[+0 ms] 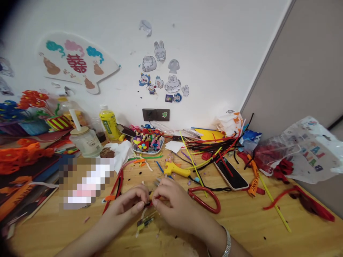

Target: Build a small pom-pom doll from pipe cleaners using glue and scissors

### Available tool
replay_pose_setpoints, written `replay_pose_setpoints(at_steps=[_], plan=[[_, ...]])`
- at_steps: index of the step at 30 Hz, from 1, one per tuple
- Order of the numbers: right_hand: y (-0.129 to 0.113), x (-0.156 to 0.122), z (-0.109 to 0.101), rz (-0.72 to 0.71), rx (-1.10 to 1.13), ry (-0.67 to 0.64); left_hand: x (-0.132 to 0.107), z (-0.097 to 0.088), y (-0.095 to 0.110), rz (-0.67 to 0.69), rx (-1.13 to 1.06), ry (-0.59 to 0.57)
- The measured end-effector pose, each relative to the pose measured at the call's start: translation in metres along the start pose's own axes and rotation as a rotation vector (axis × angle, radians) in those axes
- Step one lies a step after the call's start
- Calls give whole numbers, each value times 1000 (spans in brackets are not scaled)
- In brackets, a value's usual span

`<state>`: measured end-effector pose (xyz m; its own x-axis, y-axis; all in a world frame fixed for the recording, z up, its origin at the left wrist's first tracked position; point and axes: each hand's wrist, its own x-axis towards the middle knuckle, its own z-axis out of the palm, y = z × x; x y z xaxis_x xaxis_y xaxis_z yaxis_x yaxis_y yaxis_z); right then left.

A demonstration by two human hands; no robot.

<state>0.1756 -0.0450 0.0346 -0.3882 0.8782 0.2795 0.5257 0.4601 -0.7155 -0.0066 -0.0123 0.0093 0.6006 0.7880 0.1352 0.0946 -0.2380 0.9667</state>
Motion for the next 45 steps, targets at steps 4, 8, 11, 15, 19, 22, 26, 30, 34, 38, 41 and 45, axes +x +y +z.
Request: replay_pose_setpoints(at_steps=[4, 8, 11, 15, 19, 22, 26, 30, 34, 38, 41, 45], plan=[[1, 0, 1, -20, -5, 11, -1, 0, -2, 14, 35, -59], [1, 0, 2, -33, -6, 12, -2, 0, -5, 31, 41, -92], [2, 0, 3, -34, 2, 13, -2, 0, -5, 52, 43, -115], [2, 0, 6, -37, 31, 17, -2, -1, -5, 80, 38, -114], [1, 0, 8, -37, 71, 43, -2, -1, -2, 79, 55, -104], [1, 0, 9, -28, 108, 43, -2, -1, 1, 78, 93, -109], [3, 2, 10, -4, 144, 33, -3, -2, 3, 69, 111, -125], [7, 1, 10, -35, 146, 26, -2, -2, 1, 43, 77, -108], [8, 0, 9, -57, 124, 15, 1, -4, 0, 40, 30, -113], [7, 0, 10, -28, 100, 18, 6, -15, -1, 18, 143, 77], [10, 1, 13, 1, 93, 57, 12, -29, -4, -45, 478, 210], [17, 4, 19, 50, 77, 126, 15, -40, -13, -189, 756, 128]])
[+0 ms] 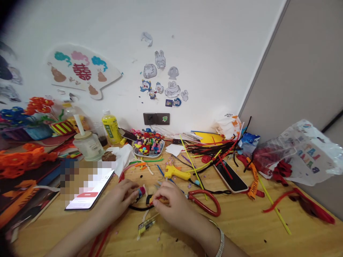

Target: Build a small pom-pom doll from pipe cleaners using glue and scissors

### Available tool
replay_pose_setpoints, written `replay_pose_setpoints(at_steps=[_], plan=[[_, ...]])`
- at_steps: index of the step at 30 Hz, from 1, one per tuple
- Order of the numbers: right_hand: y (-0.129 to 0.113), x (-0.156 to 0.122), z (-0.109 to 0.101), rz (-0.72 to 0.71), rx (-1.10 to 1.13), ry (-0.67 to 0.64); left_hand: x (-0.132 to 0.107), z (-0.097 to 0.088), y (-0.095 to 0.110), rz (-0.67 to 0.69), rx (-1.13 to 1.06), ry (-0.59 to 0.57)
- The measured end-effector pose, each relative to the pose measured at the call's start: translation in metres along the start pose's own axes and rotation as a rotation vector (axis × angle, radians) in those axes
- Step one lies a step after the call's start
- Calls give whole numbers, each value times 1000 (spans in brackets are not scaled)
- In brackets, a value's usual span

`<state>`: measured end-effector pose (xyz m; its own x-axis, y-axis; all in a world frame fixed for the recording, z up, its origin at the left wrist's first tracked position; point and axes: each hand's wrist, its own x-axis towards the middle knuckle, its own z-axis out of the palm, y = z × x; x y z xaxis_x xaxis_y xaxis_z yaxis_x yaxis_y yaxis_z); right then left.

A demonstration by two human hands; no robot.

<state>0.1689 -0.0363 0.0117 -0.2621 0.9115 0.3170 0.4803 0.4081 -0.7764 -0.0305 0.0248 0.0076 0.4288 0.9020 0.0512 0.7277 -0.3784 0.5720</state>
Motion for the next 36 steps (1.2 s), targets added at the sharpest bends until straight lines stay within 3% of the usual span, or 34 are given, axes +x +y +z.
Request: replay_pose_setpoints(at_steps=[3, 10, 16, 20, 25, 30, 36], plan=[[2, 0, 4, 20, 0, 20, -1, 3, -3, -56, 15, -70], [2, -2, 10, 52, 21, 42, -2, 4, 0, -120, -93, -37], [5, -1, 15, 32, 9, 88, -1, 11, 6, -198, -921, -98], [3, -3, 18, 21, 9, 71, -10, 19, 20, -213, -1174, -174], [7, -2, 18, 4, 22, 48, -11, 27, 21, -224, -1246, -268], [14, -1, 18, 3, -21, 10, -10, 27, 19, -178, -1175, -252], [15, 0, 19, 15, -83, -11, -14, 23, 24, -223, -1167, -259]])
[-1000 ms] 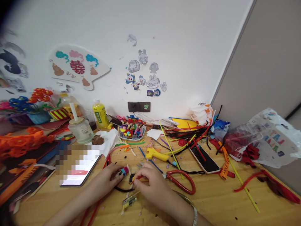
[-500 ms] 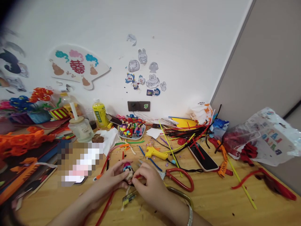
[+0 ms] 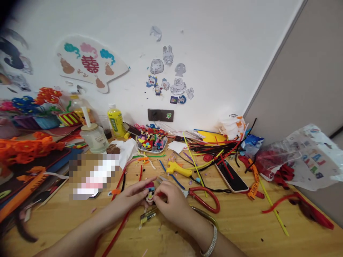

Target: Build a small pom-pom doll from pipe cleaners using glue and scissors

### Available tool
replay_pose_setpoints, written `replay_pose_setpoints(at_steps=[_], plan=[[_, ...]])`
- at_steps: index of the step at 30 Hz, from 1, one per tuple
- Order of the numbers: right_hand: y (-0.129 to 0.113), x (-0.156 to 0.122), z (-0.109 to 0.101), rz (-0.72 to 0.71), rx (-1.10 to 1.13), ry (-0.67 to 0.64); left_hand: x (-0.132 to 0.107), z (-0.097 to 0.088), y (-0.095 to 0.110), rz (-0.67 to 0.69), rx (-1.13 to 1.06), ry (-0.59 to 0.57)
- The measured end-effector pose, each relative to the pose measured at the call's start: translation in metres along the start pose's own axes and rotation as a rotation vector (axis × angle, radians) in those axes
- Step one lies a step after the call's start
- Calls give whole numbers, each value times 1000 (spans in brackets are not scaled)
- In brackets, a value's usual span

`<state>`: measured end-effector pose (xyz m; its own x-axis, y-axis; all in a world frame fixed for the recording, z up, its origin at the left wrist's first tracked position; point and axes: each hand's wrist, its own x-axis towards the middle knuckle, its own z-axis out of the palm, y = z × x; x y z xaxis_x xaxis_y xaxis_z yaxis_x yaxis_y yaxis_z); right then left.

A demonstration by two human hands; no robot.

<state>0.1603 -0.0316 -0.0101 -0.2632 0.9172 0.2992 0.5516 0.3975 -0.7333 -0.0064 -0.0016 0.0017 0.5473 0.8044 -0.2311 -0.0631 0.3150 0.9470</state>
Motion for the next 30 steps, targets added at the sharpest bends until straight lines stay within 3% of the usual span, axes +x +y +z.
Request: replay_pose_setpoints(at_steps=[11, 30], plan=[[3, 1, -3, -21, 5, -36, 1, 0, 0, 21, -69, -106], [2, 1, -4, -52, -48, -45, 1, 1, -1, 85, 91, -96]])
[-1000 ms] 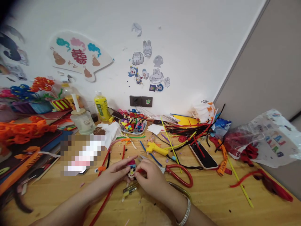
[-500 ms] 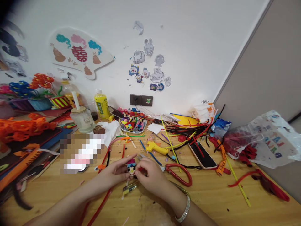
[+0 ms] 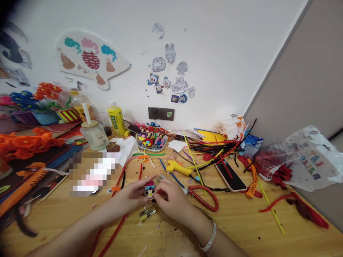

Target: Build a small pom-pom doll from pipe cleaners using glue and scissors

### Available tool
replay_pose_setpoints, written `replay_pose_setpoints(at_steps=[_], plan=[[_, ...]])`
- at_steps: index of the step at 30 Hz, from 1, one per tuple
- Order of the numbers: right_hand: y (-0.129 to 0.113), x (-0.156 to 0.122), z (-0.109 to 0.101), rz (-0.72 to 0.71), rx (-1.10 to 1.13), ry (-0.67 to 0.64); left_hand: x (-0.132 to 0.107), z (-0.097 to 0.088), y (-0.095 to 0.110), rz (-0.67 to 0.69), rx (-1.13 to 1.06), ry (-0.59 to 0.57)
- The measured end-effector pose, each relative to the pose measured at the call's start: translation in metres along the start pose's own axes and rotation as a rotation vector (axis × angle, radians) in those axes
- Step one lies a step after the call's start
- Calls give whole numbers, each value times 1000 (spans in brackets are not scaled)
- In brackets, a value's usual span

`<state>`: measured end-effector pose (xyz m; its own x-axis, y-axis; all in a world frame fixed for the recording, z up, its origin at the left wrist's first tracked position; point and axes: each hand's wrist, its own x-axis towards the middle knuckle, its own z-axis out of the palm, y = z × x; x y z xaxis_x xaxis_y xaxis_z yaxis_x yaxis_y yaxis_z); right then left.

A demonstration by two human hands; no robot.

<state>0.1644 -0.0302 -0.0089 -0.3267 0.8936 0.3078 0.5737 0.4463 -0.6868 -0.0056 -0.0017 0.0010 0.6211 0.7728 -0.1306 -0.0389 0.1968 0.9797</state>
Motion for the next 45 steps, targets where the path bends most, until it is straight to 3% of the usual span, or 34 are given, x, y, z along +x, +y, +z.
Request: replay_pose_setpoints(at_steps=[15, 24, 28, 32, 35, 37, 40, 45], plan=[[0, 0, 1, 6, -2, 0, 4, -5, -11, 48, 45, 10], [-4, 0, -1, 35, 11, -8, 2, -1, -3, 32, 32, 42], [-1, 2, -4, 35, 9, 47, 1, 0, -1, 46, 24, 101], [0, 5, -29, 38, -196, 191, 2, -3, 2, 81, -8, 197], [6, -7, -52, 164, -499, 227, 4, -8, 5, 123, -9, 256], [17, -24, -58, 343, -603, 156, 5, -12, 7, 176, 16, 312], [40, -52, -52, 417, -510, 28, 6, -15, 8, 266, 42, 365], [59, -75, -37, 433, -296, 62, 5, -14, 8, 360, 9, 384]])
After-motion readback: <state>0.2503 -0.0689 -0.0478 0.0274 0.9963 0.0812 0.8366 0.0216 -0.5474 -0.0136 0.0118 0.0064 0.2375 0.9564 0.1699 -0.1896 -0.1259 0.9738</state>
